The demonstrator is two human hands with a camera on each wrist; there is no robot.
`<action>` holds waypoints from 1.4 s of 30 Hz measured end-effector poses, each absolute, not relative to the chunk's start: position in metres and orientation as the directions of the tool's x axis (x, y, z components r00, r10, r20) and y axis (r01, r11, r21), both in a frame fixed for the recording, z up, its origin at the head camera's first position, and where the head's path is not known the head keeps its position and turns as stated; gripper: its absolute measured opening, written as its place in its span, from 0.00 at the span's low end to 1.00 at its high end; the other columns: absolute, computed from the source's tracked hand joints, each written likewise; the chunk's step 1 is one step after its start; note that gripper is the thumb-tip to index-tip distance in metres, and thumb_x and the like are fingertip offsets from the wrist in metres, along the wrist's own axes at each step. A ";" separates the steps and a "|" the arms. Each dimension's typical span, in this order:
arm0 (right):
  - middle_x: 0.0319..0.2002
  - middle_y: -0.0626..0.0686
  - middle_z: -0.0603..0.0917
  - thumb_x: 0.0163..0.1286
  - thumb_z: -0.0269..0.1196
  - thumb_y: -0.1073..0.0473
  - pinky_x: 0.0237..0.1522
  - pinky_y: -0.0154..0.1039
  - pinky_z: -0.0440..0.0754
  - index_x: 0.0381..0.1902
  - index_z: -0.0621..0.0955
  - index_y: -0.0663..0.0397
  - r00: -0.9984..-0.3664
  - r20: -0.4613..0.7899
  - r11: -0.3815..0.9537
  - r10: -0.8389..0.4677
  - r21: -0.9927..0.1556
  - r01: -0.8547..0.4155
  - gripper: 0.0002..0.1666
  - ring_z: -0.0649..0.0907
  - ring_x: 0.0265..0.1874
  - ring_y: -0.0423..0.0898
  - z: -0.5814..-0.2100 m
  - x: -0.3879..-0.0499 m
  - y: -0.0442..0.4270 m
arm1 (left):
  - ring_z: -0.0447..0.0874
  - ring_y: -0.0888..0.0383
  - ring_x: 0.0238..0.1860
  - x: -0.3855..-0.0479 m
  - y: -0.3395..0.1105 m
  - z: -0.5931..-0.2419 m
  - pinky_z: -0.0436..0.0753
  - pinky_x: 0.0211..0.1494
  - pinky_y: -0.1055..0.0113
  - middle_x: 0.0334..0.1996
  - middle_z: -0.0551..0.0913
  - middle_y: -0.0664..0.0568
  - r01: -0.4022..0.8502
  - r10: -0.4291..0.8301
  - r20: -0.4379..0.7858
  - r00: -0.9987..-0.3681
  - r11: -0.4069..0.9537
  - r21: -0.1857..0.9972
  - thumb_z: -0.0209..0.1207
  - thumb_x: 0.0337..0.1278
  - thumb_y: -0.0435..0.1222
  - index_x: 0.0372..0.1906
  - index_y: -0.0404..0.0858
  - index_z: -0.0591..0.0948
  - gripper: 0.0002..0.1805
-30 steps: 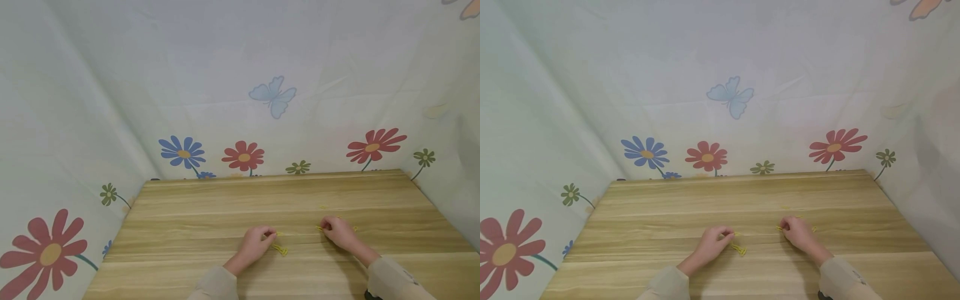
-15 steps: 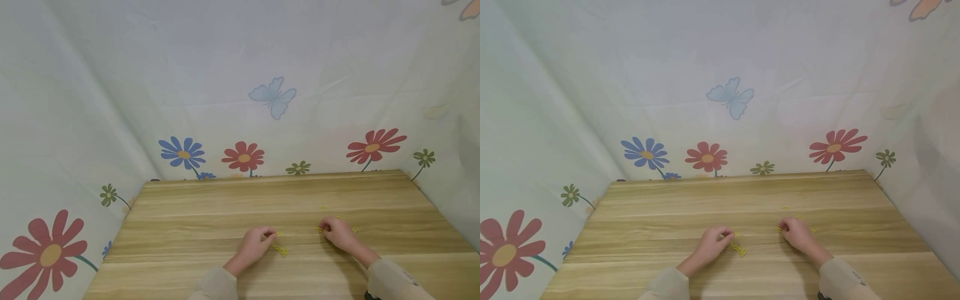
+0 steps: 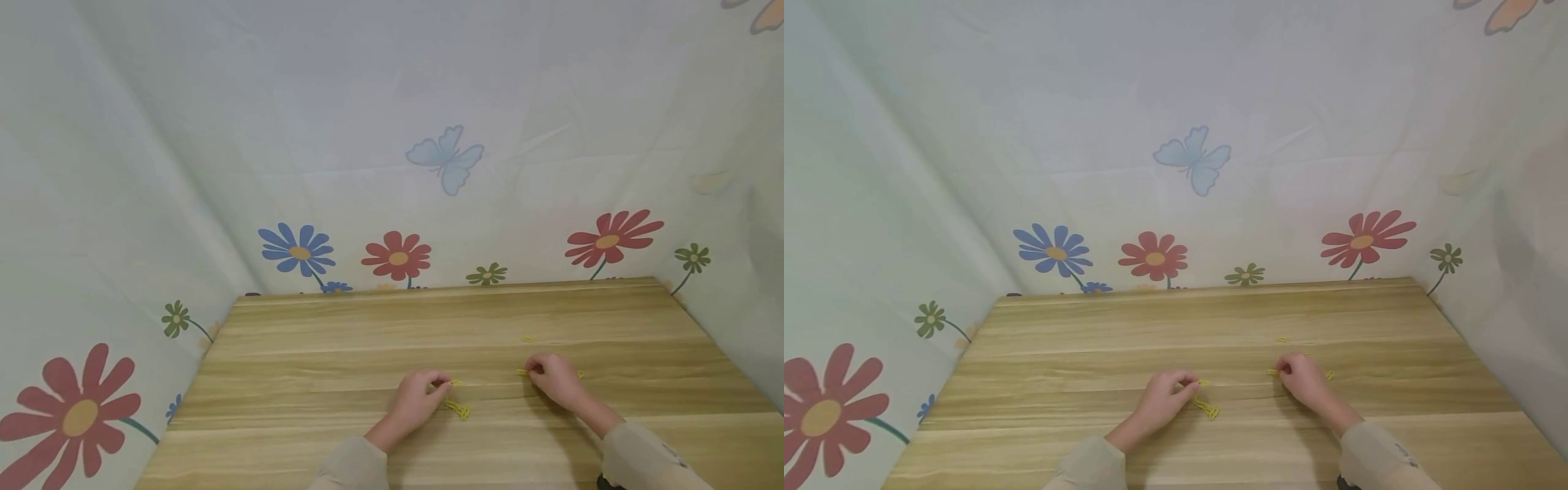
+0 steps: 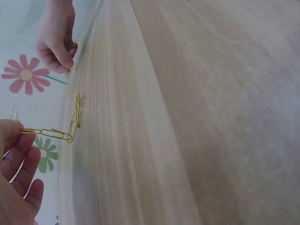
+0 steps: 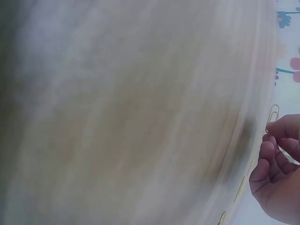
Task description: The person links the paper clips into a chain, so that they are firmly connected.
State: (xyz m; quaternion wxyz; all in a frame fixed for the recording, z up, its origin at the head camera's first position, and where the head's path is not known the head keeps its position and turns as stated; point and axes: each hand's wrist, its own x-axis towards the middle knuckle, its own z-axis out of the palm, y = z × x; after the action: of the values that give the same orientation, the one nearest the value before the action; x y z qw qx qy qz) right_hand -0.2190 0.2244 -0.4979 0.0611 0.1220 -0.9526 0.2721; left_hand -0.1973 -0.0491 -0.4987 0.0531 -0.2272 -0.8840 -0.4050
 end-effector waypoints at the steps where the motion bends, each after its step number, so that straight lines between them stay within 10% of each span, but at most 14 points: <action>1: 0.25 0.52 0.81 0.50 0.60 0.72 0.28 0.37 0.75 0.26 0.80 0.63 -0.962 0.186 0.822 -0.199 -0.503 -0.267 0.04 0.77 0.26 0.43 -0.498 -0.219 0.225 | 0.78 0.66 0.34 -0.197 -0.049 -0.498 0.76 0.37 0.73 0.30 0.83 0.57 0.443 0.357 0.276 -0.892 0.570 0.692 0.54 0.55 0.40 0.34 0.41 0.82 0.09; 42: 0.26 0.49 0.81 0.55 0.59 0.68 0.26 0.29 0.73 0.28 0.81 0.58 -0.938 0.195 0.721 -0.286 -0.601 -0.345 0.04 0.75 0.25 0.37 -0.456 -0.207 0.189 | 0.78 0.66 0.38 -0.195 -0.034 -0.489 0.76 0.42 0.71 0.32 0.82 0.59 0.407 0.373 0.216 -0.903 0.575 0.710 0.53 0.56 0.44 0.37 0.43 0.81 0.11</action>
State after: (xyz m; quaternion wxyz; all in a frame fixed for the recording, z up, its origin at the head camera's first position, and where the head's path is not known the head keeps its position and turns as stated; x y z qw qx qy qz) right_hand -0.2075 0.1887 -0.4561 0.0444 0.1703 -0.9266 0.3324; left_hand -0.1949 -0.0336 -0.4894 0.0211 -0.2197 -0.8872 -0.4052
